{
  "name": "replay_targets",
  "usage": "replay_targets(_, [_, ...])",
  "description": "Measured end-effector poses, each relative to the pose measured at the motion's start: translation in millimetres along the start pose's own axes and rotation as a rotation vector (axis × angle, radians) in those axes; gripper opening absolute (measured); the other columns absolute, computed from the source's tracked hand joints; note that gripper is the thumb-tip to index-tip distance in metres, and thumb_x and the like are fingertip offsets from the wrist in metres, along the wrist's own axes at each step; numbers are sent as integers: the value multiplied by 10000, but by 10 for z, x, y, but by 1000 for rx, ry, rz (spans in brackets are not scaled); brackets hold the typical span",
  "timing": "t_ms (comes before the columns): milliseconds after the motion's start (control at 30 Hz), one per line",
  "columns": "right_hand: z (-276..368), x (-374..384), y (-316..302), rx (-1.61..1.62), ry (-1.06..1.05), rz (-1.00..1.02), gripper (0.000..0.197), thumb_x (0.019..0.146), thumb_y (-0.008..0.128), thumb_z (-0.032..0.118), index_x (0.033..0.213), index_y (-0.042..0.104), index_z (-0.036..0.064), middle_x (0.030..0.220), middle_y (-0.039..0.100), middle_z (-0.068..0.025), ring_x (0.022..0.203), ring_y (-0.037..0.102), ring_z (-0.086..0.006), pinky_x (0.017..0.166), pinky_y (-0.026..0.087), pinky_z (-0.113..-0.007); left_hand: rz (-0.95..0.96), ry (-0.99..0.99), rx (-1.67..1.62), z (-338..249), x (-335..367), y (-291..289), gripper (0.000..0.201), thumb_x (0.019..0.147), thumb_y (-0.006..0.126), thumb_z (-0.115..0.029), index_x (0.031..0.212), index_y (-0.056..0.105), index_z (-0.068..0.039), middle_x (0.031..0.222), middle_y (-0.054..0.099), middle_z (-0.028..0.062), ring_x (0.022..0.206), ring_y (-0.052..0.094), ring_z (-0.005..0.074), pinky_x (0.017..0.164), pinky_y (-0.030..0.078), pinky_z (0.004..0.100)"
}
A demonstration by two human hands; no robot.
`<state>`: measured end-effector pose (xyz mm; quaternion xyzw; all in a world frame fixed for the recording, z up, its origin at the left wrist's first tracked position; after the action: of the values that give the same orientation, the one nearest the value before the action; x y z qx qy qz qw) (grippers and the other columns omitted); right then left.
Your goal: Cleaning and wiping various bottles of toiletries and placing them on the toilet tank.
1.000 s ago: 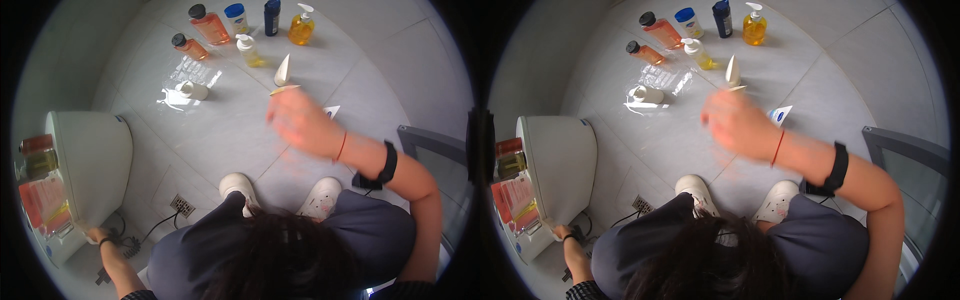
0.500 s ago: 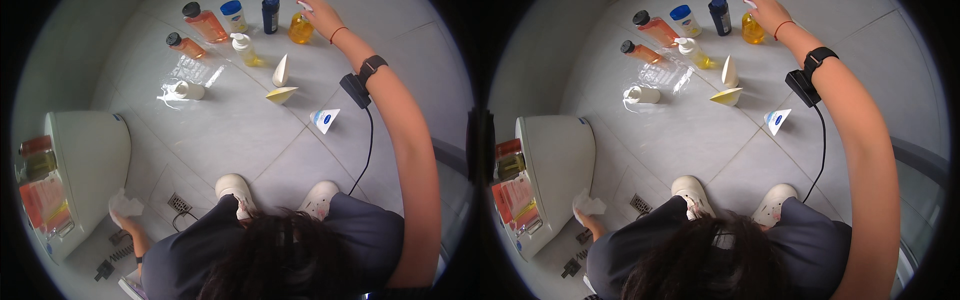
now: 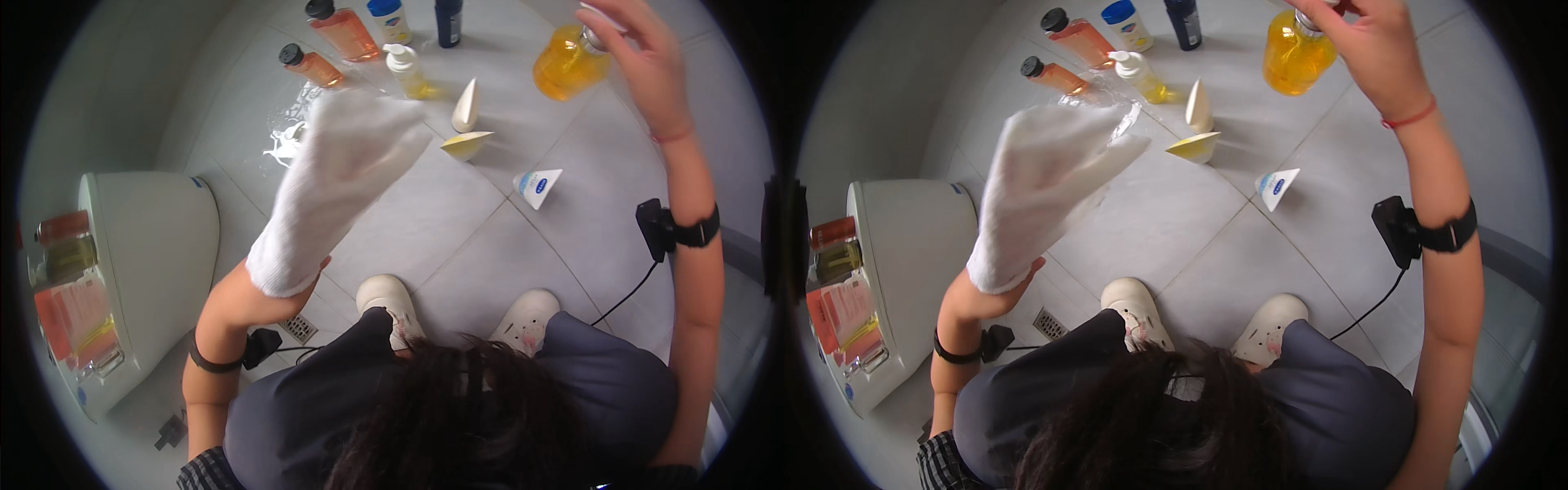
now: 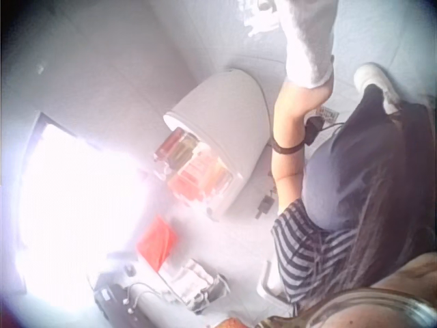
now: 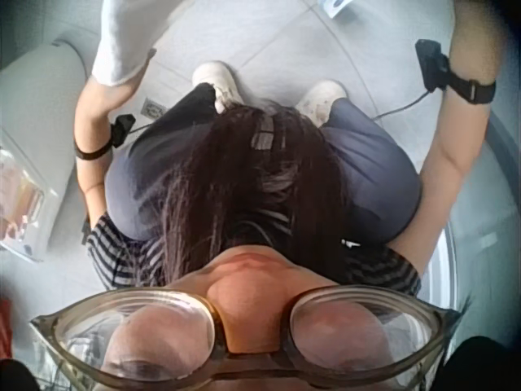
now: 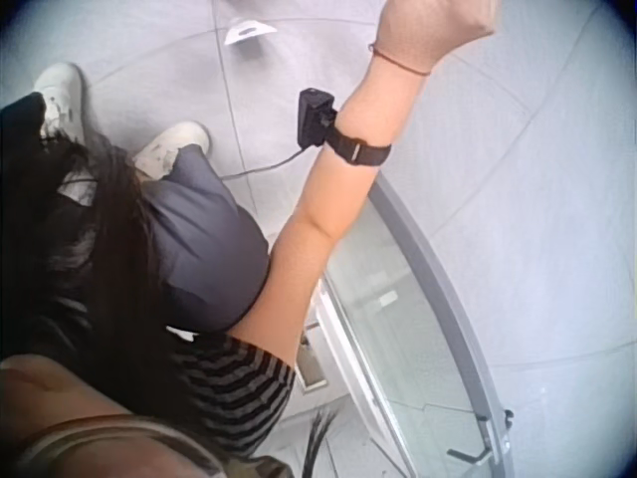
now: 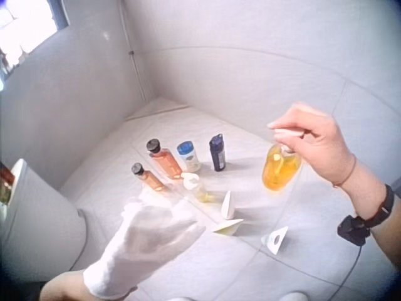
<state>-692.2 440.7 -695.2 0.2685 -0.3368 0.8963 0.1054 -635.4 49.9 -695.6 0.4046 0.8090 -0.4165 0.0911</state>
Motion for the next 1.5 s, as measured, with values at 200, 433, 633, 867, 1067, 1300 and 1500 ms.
replay_targets(200, [673,0,-443,1,-391,267,130,781,673,-13,911,673,-14,713,570,-40,597,506,-109,543,409,-250,220,322,-191,-460,531,66,731,720,754,-52,1357,400,-1,1293,518,157,1172,511,264,988,391,333])
replay_targets(433, [1031,-55,417,653,-128,480,110,807,624,61,898,594,8,706,592,-102,608,575,-195,574,460,-286,-97,436,-652,-894,825,627,979,620,848,-177,1389,262,-25,1373,346,135,1259,385,244,1011,371,373])
replay_targets(633, [948,-210,575,590,-53,375,262,850,583,91,1105,524,63,1032,591,-89,969,563,-215,815,452,-327,-363,278,-1232,-576,712,561,567,743,708,-183,1217,456,1,1096,585,108,1044,567,211,944,434,354])
replay_targets(867, [980,-1037,729,479,215,601,524,810,700,220,1240,433,85,1168,505,-79,982,546,-157,736,501,-329,-635,157,-1379,-610,604,456,381,882,587,-263,1178,512,-34,1100,597,75,1012,584,184,896,449,339])
replay_targets(1067, [925,-1064,871,1178,686,616,736,718,783,179,1320,374,64,1109,543,-92,986,556,-144,727,497,-254,-713,172,-1278,-698,591,542,473,882,503,-364,1227,468,-41,1153,572,105,1067,568,210,928,444,349])
replay_targets(1300, [1093,-991,843,1887,1041,871,595,854,503,540,1187,499,48,837,618,-173,504,437,-106,410,384,-221,-431,488,-1267,-691,566,554,656,862,450,-513,1341,385,-69,1303,485,130,1187,495,263,990,409,412])
replay_targets(1500, [1124,-713,912,1092,473,578,559,707,768,165,1183,503,40,922,622,-85,767,609,-177,661,517,-303,-566,400,-1267,-739,535,570,629,868,489,-461,1353,368,-78,1328,464,107,1220,467,247,1028,367,410])
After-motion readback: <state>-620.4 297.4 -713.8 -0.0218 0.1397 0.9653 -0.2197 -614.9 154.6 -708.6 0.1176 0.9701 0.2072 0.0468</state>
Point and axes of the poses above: each hand's wrist, its own x-axis towards the middle knuckle, its own y-axis out of the palm, z = x × y, the point moved 2 cm from there along x, towards the middle knuckle
